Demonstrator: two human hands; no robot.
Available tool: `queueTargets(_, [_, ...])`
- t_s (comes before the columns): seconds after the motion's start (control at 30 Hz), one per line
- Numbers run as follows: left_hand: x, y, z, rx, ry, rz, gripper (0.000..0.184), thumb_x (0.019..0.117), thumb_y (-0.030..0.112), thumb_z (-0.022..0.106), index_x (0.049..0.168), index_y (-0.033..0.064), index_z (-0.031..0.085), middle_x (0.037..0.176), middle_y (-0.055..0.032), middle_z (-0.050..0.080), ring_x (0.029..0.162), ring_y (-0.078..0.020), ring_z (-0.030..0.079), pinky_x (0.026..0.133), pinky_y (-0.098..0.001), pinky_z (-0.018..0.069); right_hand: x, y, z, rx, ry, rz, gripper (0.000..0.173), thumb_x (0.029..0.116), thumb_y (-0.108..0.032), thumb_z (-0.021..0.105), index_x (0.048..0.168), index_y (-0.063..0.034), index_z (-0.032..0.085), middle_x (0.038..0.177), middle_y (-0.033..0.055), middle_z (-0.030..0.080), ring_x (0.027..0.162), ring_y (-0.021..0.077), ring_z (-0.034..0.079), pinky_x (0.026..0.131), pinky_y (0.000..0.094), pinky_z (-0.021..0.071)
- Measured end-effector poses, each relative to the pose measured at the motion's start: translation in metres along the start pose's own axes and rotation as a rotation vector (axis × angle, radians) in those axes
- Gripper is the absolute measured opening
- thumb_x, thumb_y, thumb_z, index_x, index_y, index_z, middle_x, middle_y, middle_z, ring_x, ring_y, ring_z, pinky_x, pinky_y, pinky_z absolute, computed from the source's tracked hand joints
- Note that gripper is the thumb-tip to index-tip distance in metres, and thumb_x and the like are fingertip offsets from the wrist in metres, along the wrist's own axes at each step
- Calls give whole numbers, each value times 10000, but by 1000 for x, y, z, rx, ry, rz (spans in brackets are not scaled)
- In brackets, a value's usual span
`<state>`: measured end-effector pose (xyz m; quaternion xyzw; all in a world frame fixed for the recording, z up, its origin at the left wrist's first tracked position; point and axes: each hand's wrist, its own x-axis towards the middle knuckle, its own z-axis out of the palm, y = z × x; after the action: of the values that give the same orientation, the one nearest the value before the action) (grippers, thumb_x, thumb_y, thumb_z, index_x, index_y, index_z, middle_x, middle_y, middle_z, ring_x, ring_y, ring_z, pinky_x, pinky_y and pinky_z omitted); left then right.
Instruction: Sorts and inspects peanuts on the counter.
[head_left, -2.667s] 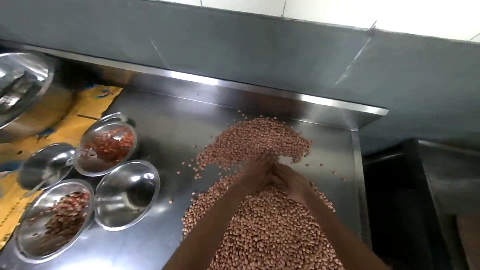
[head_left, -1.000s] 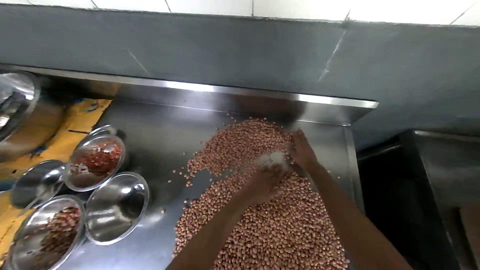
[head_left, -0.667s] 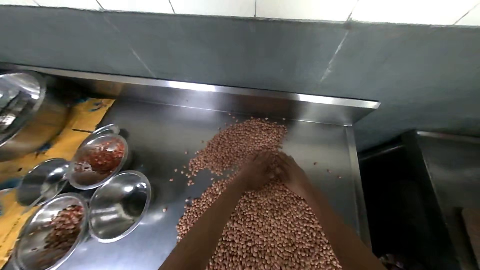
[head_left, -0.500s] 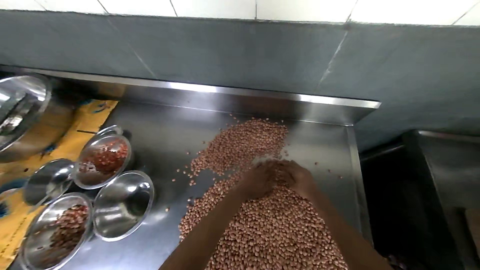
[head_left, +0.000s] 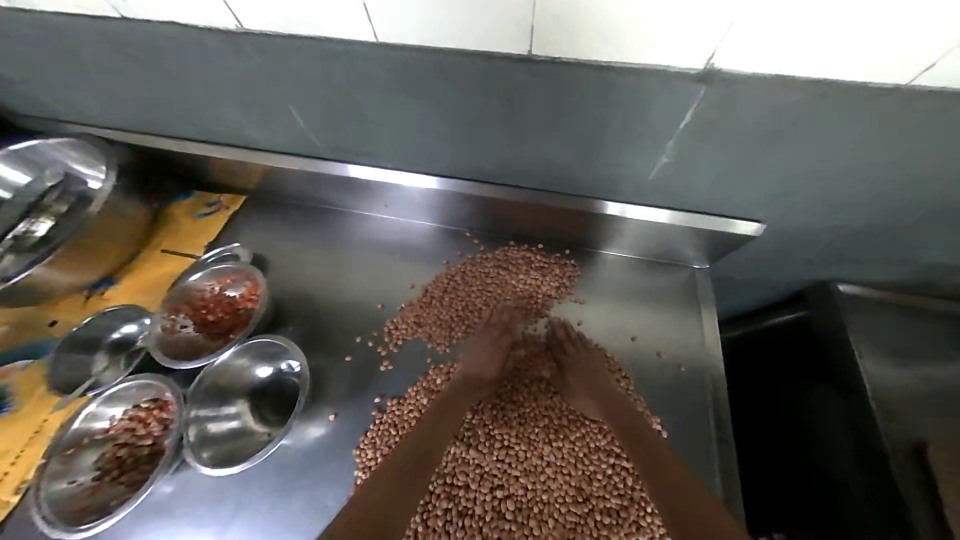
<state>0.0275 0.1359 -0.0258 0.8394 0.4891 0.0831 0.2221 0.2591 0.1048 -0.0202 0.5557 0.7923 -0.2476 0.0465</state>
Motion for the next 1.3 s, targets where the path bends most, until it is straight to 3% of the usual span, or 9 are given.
queueTargets(0.13, [-10,3,0,69,-200,-115,671,1088,429,375,1644,103,187,1728,-61,103,1597,-222,42,1292,-476,60,-4,-8,-6,82,-10,46,661,1092,-473,340,1617,-75,291,1726,100,115,1601,255,54,1297,479,63])
queueTargets(0.27, [-26,15,-6,-53,-249,-98,635,1088,466,366,1632,154,266,1710,-40,202,1583,-206,145,1287,-472,116,13,-22,1,257,370,-2,488,1038,-253,570,1478,-45,534,1596,153,433,1491,331,392,1199,516,367])
queueTargets(0.37, [-36,15,-11,-197,-263,-109,583,1105,430,333,1604,129,341,1685,-52,278,1569,-201,210,1287,-456,132,41,-41,-9,200,280,-71,517,1064,-274,521,1539,-80,458,1665,110,320,1551,301,272,1243,480,293])
queueTargets(0.5, [-45,2,-17,-259,14,-289,482,1085,290,452,1543,140,458,1641,-42,372,1482,-232,405,1199,-475,366,68,-45,0,-1,157,-135,630,1067,-330,468,1610,-56,301,1715,140,154,1593,315,90,1286,502,118])
queueTargets(0.63, [-43,-32,-16,-149,145,-214,615,1057,335,515,1593,83,350,1690,-84,255,1559,-267,243,1261,-486,224,52,-46,12,-78,129,-187,685,1080,-506,374,1582,-41,362,1687,147,254,1580,281,185,1281,479,177])
queueTargets(0.8, [-49,-38,-6,-1,-84,-109,626,1085,398,407,1614,83,296,1704,-74,215,1590,-224,115,1291,-478,57,19,-52,-4,67,-35,-155,599,1096,-471,359,1573,-114,412,1668,95,319,1564,254,243,1271,464,214])
queueTargets(0.9, [-58,-22,-6,-30,-165,-79,631,1086,462,371,1609,114,325,1695,-51,251,1585,-200,142,1295,-449,77,15,-58,-12,117,79,-122,488,1081,-376,463,1492,-124,537,1595,92,448,1497,257,389,1227,467,322])
queueTargets(1.0, [-65,-11,-13,-79,-220,-75,635,1087,462,381,1616,118,307,1702,-52,227,1588,-195,125,1294,-450,71,36,-62,-2,71,220,-165,533,1054,-341,531,1523,-92,489,1639,114,374,1539,292,306,1241,476,293])
queueTargets(1.3, [-70,-19,-22,-243,-81,-222,530,1099,345,401,1582,125,391,1682,-39,287,1558,-205,246,1272,-434,207,36,-72,13,-79,16,-133,690,1089,-521,305,1597,-55,335,1707,111,206,1587,254,157,1282,493,146])
